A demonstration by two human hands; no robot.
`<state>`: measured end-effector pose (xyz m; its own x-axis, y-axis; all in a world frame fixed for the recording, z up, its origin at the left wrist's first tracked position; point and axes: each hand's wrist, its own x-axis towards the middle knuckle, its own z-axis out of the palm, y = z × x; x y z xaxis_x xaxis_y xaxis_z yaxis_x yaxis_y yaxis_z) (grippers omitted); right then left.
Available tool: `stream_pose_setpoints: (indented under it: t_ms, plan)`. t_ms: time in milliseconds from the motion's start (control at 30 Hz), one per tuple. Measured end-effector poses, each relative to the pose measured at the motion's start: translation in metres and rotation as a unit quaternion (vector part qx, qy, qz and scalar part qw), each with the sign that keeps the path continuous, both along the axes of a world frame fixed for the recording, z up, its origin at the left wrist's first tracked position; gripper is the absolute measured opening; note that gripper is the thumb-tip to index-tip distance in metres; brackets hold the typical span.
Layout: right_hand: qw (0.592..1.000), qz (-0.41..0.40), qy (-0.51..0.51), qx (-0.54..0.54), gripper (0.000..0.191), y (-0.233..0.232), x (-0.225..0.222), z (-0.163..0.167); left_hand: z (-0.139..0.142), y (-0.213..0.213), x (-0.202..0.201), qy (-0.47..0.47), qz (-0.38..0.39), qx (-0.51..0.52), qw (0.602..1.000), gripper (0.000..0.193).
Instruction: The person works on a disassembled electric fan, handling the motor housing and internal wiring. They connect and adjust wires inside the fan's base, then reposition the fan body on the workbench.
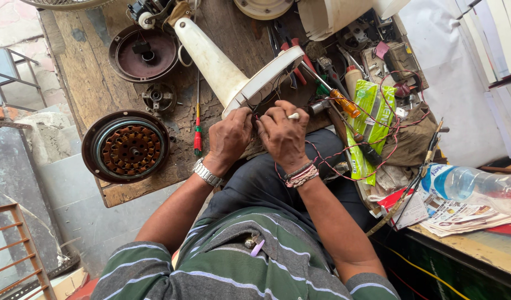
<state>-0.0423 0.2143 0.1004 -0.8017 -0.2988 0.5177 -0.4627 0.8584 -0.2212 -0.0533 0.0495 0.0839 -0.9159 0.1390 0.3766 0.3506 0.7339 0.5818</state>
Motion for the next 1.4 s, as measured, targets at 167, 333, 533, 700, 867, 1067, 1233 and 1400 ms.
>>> stream_pose_setpoints:
  t_ms: [167, 333, 533, 700, 867, 1067, 1233, 1400]
  plan:
    - [0.931, -0.037, -0.308, -0.191, 0.029, 0.000, 0.001, -0.033, -0.003, -0.003, 0.001, 0.058, 0.002, 0.084, 0.995, 0.010]
    - [0.608, 0.117, -0.526, -0.583, 0.032, 0.020, 0.001, -0.053, -0.004, 0.000, 0.006, 0.045, 0.005, 0.087, 0.995, 0.010]
    - [0.751, 0.124, -0.555, -0.334, 0.031, 0.048, 0.020, -0.025, 0.003, -0.007, -0.003, 0.087, 0.017, 0.074, 0.993, 0.010]
    - [0.799, 0.160, -0.522, -0.252, 0.036, 0.091, 0.042, 0.001, 0.005, -0.005, 0.001, -0.006, -0.009, 0.058, 0.998, 0.010]
    - [0.784, 0.107, -0.529, -0.306, 0.035, 0.097, 0.053, 0.015, 0.005, -0.003, -0.001, 0.050, -0.041, 0.051, 0.997, 0.009]
    - [0.994, -0.108, -0.003, 0.034, 0.038, 0.069, 0.043, 0.047, 0.005, -0.007, -0.006, 0.042, -0.046, 0.028, 0.998, 0.010]
    - [0.998, -0.040, -0.015, -0.053, 0.020, 0.024, 0.030, 0.041, 0.001, 0.000, -0.006, -0.002, -0.020, 0.033, 0.999, 0.012]
    - [0.995, -0.008, -0.046, -0.087, 0.023, 0.000, 0.007, 0.016, 0.000, -0.002, -0.005, -0.002, -0.026, 0.054, 0.998, 0.013]
